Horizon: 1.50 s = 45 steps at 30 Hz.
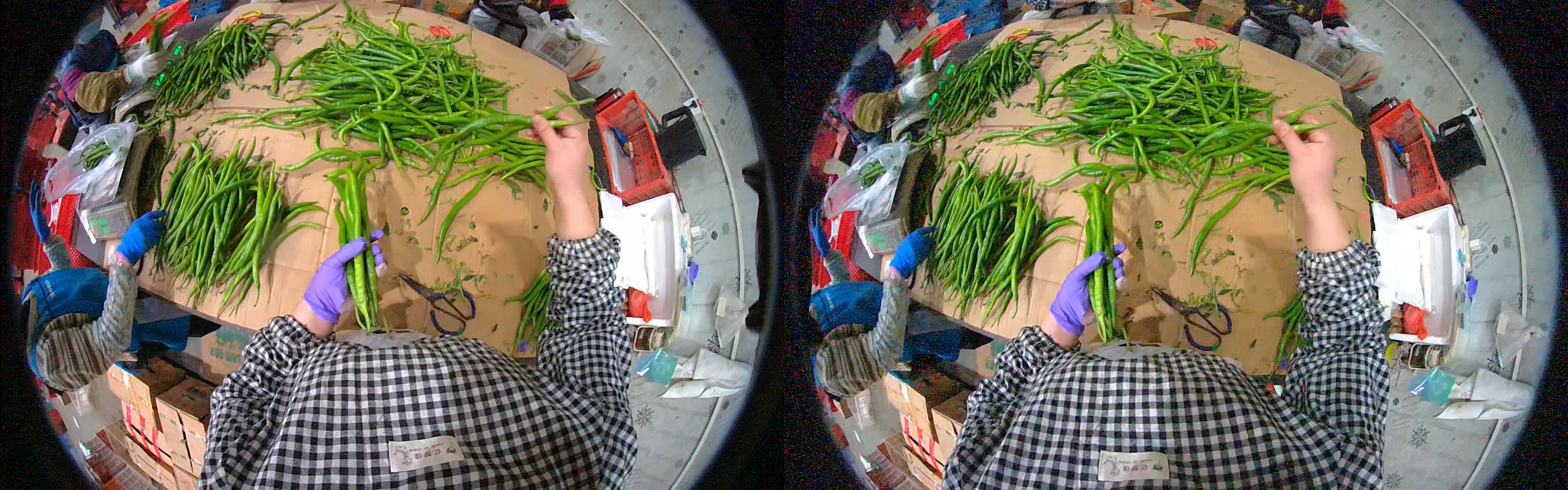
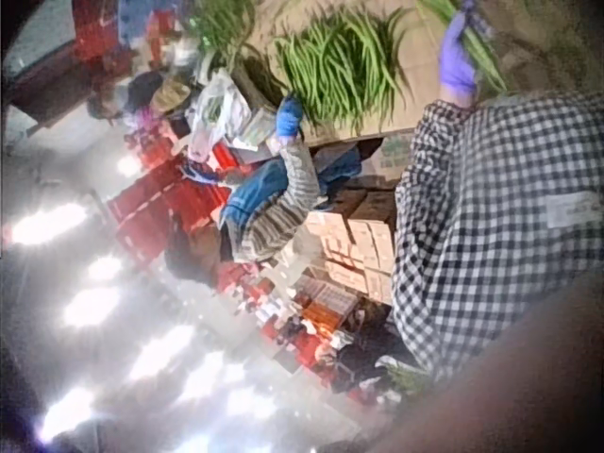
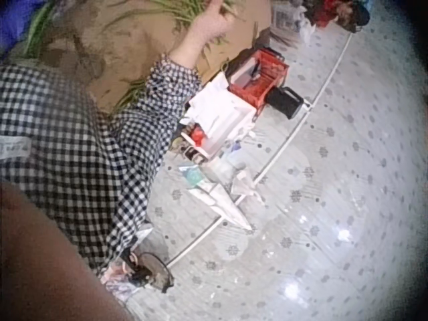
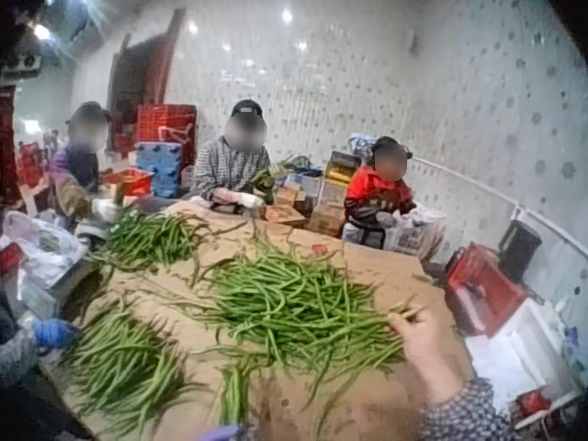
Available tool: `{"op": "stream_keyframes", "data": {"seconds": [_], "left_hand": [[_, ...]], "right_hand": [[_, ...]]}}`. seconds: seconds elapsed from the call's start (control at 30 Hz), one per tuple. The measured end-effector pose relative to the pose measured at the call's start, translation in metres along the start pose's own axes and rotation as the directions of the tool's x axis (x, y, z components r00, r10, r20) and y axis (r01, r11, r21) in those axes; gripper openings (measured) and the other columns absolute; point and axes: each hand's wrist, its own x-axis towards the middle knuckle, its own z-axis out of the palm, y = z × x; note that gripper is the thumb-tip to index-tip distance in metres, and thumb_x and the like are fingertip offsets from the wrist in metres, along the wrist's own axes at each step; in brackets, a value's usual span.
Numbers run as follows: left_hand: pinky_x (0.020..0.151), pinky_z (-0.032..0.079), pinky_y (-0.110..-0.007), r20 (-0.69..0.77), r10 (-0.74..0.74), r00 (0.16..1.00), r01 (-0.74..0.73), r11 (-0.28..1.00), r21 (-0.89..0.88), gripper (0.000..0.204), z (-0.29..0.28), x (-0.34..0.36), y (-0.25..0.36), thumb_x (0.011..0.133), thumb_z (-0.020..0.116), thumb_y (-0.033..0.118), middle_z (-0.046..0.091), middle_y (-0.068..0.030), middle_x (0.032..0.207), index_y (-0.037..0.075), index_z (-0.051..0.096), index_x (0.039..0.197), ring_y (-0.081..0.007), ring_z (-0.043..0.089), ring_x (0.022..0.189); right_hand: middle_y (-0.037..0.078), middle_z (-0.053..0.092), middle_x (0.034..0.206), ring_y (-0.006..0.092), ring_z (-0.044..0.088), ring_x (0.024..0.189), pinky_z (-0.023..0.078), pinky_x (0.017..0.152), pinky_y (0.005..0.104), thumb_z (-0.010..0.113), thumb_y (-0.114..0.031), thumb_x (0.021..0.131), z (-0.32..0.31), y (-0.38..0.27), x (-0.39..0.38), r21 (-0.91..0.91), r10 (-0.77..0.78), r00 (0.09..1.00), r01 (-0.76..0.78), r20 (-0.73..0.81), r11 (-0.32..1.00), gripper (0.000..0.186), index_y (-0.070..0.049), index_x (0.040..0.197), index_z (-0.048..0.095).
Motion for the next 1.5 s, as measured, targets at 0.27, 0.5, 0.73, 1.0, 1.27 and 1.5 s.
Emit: {"op": "stream_keyframes", "data": {"seconds": [0.27,0.5,0.73,1.0,1.27,1.5], "left_hand": [[0.092,0.055,-0.039,0.158,-0.082,0.984,0.090,0.995,-0.042,0.041,0.022,-0.001,-0.002,0.100,0.051,0.017,0.059,-0.0154,0.129,0.002,0.046,0.138,-0.0270,0.061,0.112],[0.104,0.047,-0.042,0.247,-0.027,0.969,-0.007,0.991,0.136,0.061,0.041,0.002,-0.007,0.097,0.055,0.025,0.041,-0.0226,0.148,0.004,0.032,0.149,-0.0306,0.049,0.131],[0.105,0.046,-0.041,0.351,0.024,0.936,-0.080,0.986,0.148,0.070,0.038,-0.006,-0.005,0.089,0.061,0.015,0.055,-0.0195,0.134,0.005,0.029,0.151,-0.0297,0.057,0.121],[0.080,0.050,-0.029,0.250,0.209,0.945,-0.319,0.748,0.582,0.080,0.052,-0.015,0.011,0.074,0.076,0.015,0.062,-0.0072,0.097,0.000,0.039,0.144,-0.0178,0.062,0.086],[0.079,0.051,-0.030,0.299,0.263,0.917,-0.393,0.473,0.789,0.074,0.045,-0.019,0.018,0.068,0.083,0.013,0.066,-0.0060,0.094,-0.002,0.051,0.132,-0.0161,0.064,0.086],[0.081,0.053,-0.033,0.355,0.346,0.869,-0.385,0.021,0.923,0.047,0.033,-0.016,0.019,0.070,0.083,0.026,0.073,-0.0056,0.097,0.009,0.069,0.110,-0.0197,0.070,0.088]], "right_hand": [[0.006,0.068,0.090,0.0172,0.066,0.078,0.053,0.071,0.0279,0.069,-0.010,0.089,0.042,-0.044,-0.067,0.004,-0.049,0.997,0.049,-0.064,0.999,0.018,-0.003,0.105,0.067],[0.012,0.066,0.106,0.0286,0.066,0.090,0.056,0.075,0.0362,0.070,-0.008,0.074,0.102,-0.060,-0.168,-0.170,-0.639,0.577,0.795,0.508,0.583,0.029,-0.006,0.102,0.073],[0.012,0.064,0.110,0.0289,0.064,0.095,0.057,0.081,0.0365,0.070,-0.002,0.068,0.118,-0.059,-0.207,-0.099,-0.597,0.611,0.738,0.520,0.668,0.031,-0.003,0.100,0.074],[0.015,0.065,0.115,0.0325,0.064,0.104,0.053,0.090,0.0380,0.061,0.005,0.080,0.120,-0.050,-0.221,-0.174,-0.417,0.771,0.550,0.481,0.817,0.030,-0.003,0.108,0.069],[0.016,0.065,0.105,0.0292,0.065,0.096,0.052,0.085,0.0348,0.061,0.005,0.083,0.124,-0.053,-0.215,-0.103,-0.135,0.946,0.172,0.296,0.980,0.022,0.002,0.104,0.064],[0.014,0.066,0.102,0.0258,0.066,0.092,0.052,0.082,0.0332,0.064,0.005,0.081,0.127,-0.063,-0.211,-0.106,-0.125,0.942,0.166,0.312,0.980,0.021,0.001,0.101,0.065]]}}
